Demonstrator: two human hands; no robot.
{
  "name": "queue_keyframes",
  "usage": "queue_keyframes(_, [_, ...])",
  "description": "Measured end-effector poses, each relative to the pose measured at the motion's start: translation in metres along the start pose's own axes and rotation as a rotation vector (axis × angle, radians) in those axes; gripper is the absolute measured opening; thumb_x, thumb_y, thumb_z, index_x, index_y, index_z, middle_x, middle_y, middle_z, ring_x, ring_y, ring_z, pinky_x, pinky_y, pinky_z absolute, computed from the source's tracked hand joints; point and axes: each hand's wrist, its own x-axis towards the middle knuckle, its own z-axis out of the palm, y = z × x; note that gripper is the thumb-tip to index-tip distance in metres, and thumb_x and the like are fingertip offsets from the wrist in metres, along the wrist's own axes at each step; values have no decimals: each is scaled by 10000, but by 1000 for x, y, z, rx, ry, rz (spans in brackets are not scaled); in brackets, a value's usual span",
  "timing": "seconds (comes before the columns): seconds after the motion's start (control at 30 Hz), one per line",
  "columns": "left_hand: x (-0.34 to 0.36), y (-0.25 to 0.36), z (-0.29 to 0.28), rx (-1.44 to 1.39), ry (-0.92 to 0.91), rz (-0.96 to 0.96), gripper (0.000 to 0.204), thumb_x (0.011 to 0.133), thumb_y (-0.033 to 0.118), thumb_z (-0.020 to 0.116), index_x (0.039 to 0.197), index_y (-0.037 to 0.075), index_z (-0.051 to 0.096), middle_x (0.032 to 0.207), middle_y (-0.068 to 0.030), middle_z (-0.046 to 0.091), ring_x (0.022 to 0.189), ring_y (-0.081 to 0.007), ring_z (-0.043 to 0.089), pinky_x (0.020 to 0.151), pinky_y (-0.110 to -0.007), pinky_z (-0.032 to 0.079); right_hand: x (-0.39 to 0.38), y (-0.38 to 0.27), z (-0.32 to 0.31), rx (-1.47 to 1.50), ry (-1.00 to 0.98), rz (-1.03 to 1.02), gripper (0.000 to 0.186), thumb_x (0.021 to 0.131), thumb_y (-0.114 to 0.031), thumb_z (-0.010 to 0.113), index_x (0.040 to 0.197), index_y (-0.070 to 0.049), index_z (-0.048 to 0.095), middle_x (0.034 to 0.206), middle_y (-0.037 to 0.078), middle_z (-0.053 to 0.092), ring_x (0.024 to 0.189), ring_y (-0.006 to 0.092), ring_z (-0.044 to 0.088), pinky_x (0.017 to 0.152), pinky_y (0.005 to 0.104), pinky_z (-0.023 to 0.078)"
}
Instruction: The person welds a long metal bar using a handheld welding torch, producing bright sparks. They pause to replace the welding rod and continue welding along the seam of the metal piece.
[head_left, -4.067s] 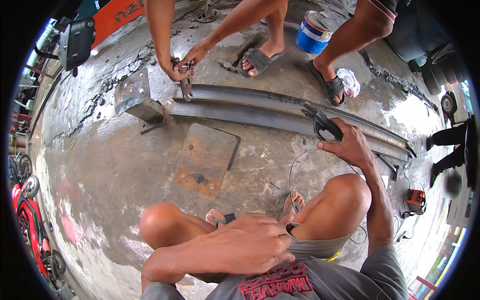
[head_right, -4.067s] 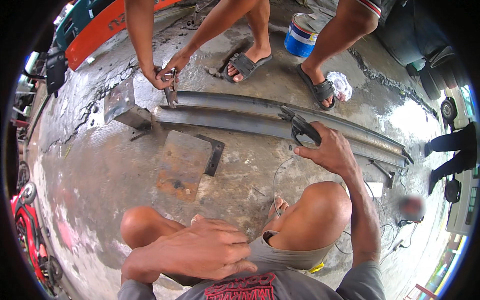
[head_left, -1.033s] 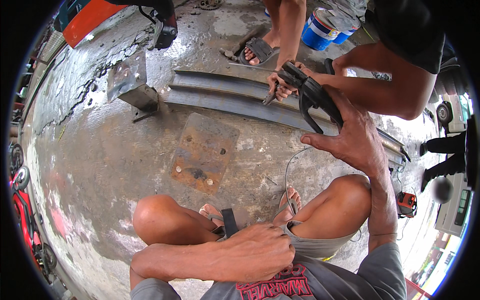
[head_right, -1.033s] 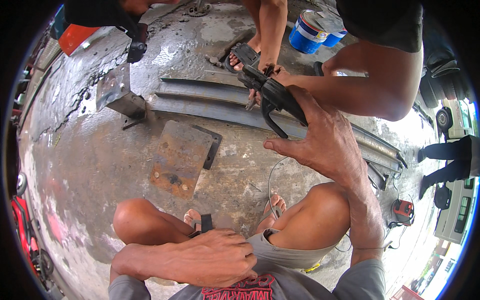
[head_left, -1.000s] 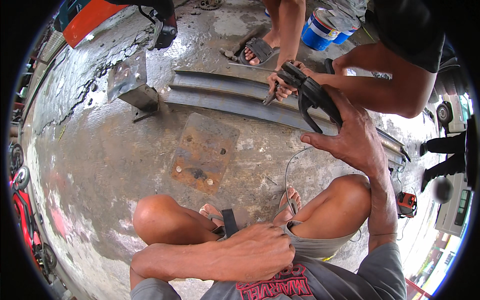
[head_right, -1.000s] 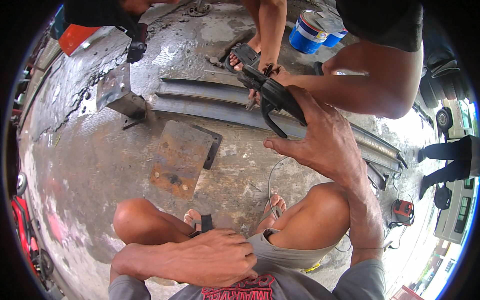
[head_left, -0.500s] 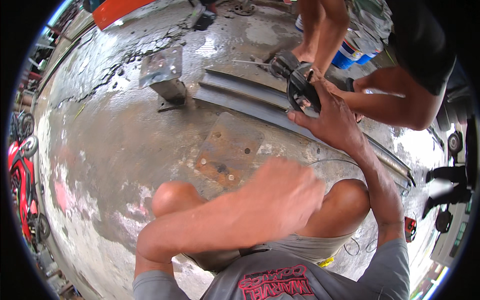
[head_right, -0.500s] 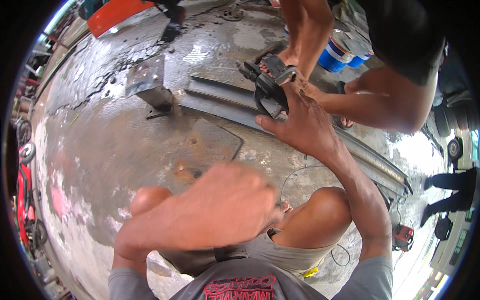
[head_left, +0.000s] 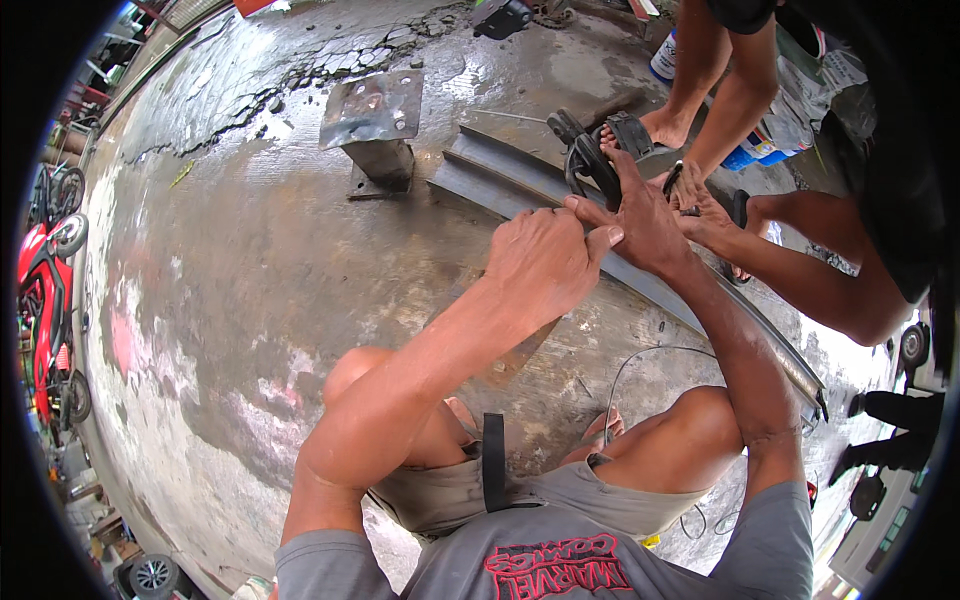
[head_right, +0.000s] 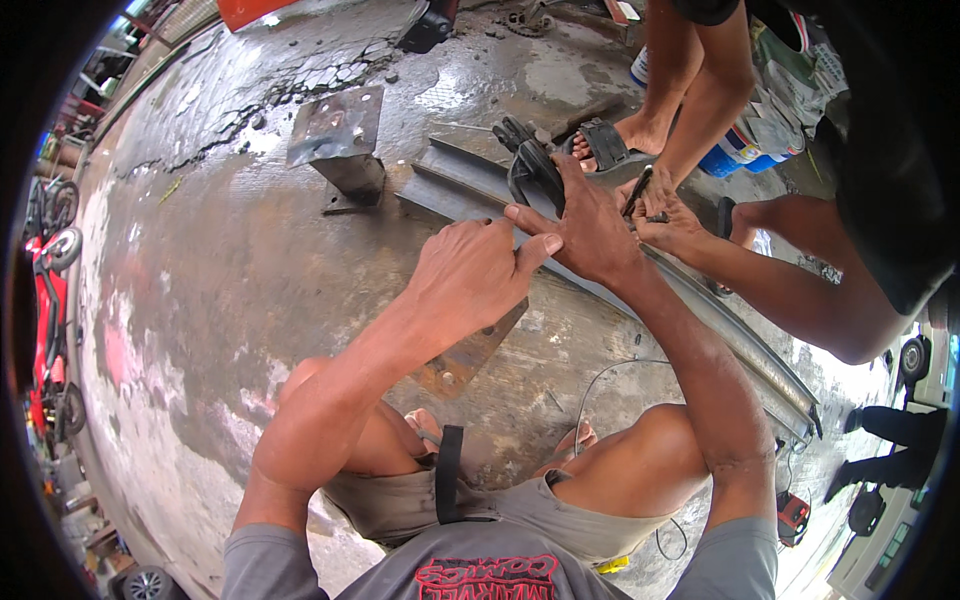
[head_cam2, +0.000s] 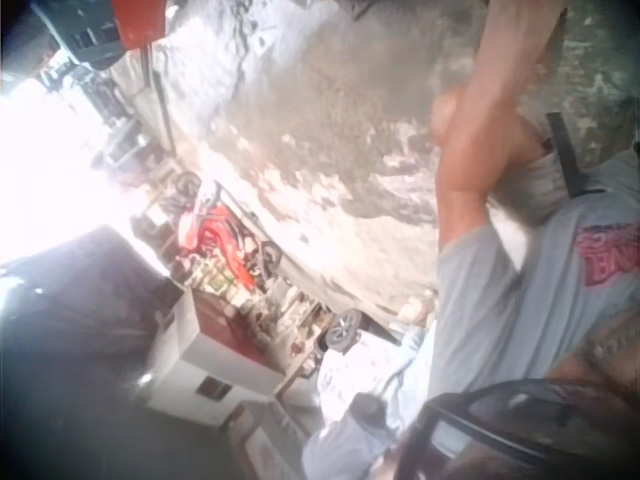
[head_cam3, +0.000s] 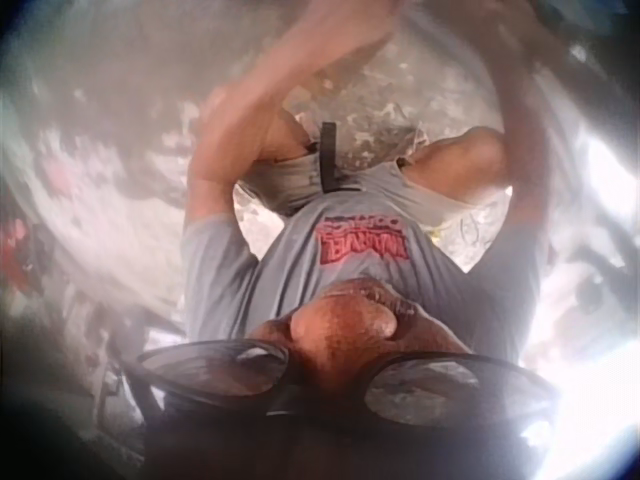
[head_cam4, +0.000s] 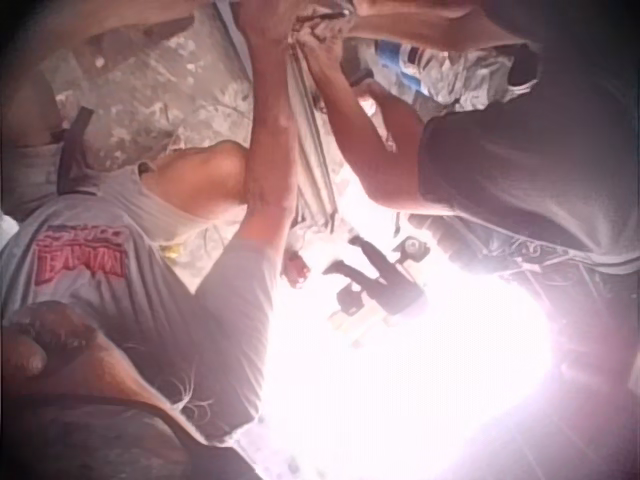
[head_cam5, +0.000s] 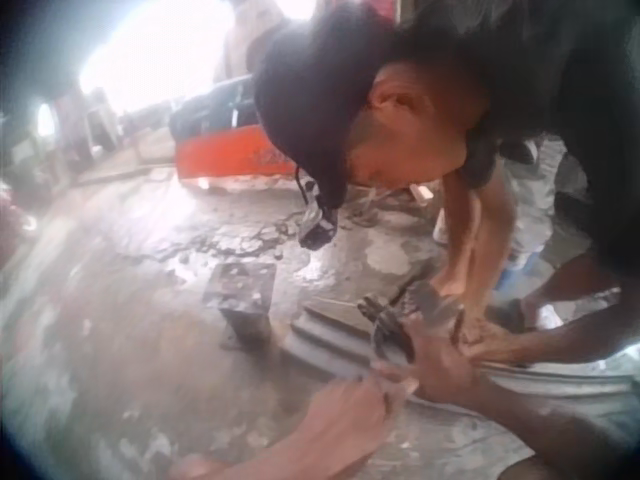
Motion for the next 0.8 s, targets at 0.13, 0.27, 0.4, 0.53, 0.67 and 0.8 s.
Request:
queue_keyframes(0.13, [12, -15, 2, -48, -20, 10, 643, 1094, 578, 565, 886, 7, 772, 737, -269, 706, 804, -483, 719, 751, -560, 554, 13, 26, 24, -76, 229, -315, 908, 941, -547, 827, 1504, 79, 487, 1114, 331, 755, 1050, 465, 772, 891, 507, 593])
queue_keyframes(0.27, [20, -32, 7, -79, -19, -51, 572, 1063, 653, 574, 1043, 154, 853, 769, -215, 745, 854, -461, 737, 819, -531, 565, 20, 23, 36, -37, 117, -253, 896, 955, -510, 819, 1510, 113, 492, 1211, 346, 732, 1099, 427, 766, 938, 488, 584])
queue_keyframes(0.4, [24, -36, 5, 49, -75, -154, 622, 979, 771, 612, 1139, 228, 871, 872, -194, 792, 988, -464, 746, 918, -528, 557, 35, 24, 51, -19, 65, -264, 940, 953, -483, 823, 1562, 123, 443, 1335, 354, 691, 1219, 429, 726, 1029, 471, 560])
queue_keyframes(0.53, [25, -40, 0, 83, -131, -196, 631, 915, 818, 654, 1154, 275, 870, 1087, -171, 811, 1129, -464, 718, 976, -554, 537, 49, 24, 64, -2, 49, -240, 981, 954, -509, 808, 1591, 124, 411, 1366, 351, 681, 1246, 445, 709, 1060, 462, 554])
queue_keyframes(0.67, [29, -44, -3, 94, -230, -280, 578, 897, 786, 701, 1197, 319, 861, 1199, -115, 808, 1225, -404, 702, 1035, -579, 510, 58, 20, 72, 6, -43, -166, 1009, 953, -549, 789, 1599, 123, 401, 1384, 353, 671, 1264, 454, 698, 1072, 465, 550])
queue_keyframes(0.8, [32, -48, -3, 144, -258, -303, 579, 903, 790, 686, 1211, 329, 855, 1206, -112, 808, 1223, -395, 710, 1029, -616, 515, 64, 21, 79, 6, -55, -161, 1014, 949, -557, 786, 1602, 116, 402, 1392, 364, 661, 1276, 464, 687, 1077, 468, 547])
